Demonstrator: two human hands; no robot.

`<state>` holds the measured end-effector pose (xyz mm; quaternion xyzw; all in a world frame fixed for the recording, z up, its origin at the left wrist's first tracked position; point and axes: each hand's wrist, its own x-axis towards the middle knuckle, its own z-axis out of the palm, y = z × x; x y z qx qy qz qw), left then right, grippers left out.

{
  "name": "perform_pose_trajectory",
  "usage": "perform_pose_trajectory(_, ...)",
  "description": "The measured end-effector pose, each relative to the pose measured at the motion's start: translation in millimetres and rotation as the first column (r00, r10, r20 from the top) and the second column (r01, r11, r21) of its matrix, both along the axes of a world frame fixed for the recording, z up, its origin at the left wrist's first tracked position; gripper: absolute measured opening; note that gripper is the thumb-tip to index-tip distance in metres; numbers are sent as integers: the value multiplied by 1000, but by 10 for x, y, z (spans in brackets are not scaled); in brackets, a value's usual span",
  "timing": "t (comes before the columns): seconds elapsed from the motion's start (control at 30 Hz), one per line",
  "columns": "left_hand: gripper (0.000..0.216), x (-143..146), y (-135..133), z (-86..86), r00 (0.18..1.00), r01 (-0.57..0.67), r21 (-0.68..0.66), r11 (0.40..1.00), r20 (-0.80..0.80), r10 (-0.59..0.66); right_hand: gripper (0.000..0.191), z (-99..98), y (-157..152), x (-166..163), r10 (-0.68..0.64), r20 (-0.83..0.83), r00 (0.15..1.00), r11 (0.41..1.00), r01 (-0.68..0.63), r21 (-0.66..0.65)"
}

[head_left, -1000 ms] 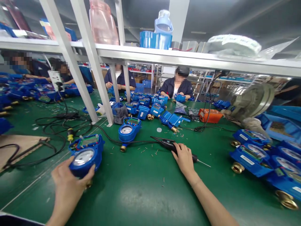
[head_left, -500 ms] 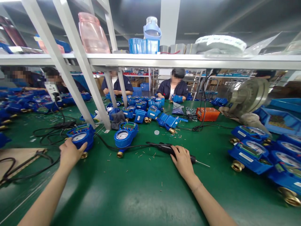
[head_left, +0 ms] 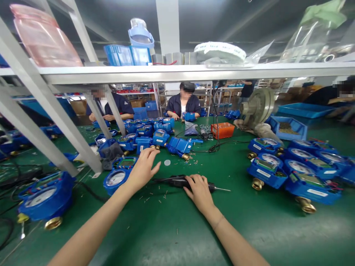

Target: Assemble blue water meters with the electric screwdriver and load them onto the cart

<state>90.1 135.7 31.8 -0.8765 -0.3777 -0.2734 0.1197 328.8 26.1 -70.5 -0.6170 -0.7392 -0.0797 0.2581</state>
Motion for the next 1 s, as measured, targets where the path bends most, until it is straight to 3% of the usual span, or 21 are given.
perform_pose_trajectory(0.13, 59, 588, 697, -94, 978, 104, -58, 993, -173, -113, 33, -4, 54, 70, 21, -9, 1000, 1000, -21, -11)
perform_pose_trajectory(0.27, 74, 1009, 1283, -237, 954, 116, -89, 989, -267, -135, 39, -20, 129, 124, 58, -27, 998, 997, -59, -51)
perform_pose_trajectory(0.43, 57, 1295, 1562, -331, 937, 86, -74, 994, -333, -106, 46, -57, 161, 146, 52, -35, 998, 996, -55, -75)
perform_pose_trajectory(0.6, 53, 1298, 1354, -267, 927, 83, -1, 997, -366, -78, 46, -45, 139, 135, 27, 6, 1000, 997, -26, -75)
perform_pose_trajectory(0.7, 52, 1236, 1156, -120, 938, 76, 39, 996, -342, -58, 48, -28, 122, 131, 16, 32, 999, 998, -14, -66)
perform_pose_trajectory(0.87, 59, 957, 705, 416, 970, 19, 92, 996, -244, 4, 45, -16, 110, 156, 35, 33, 999, 996, -32, -83)
perform_pose_trajectory(1.0, 68, 457, -11, 787, 988, -40, 173, 984, -140, 65, 47, -7, 108, 183, 21, 40, 999, 993, -16, -113)
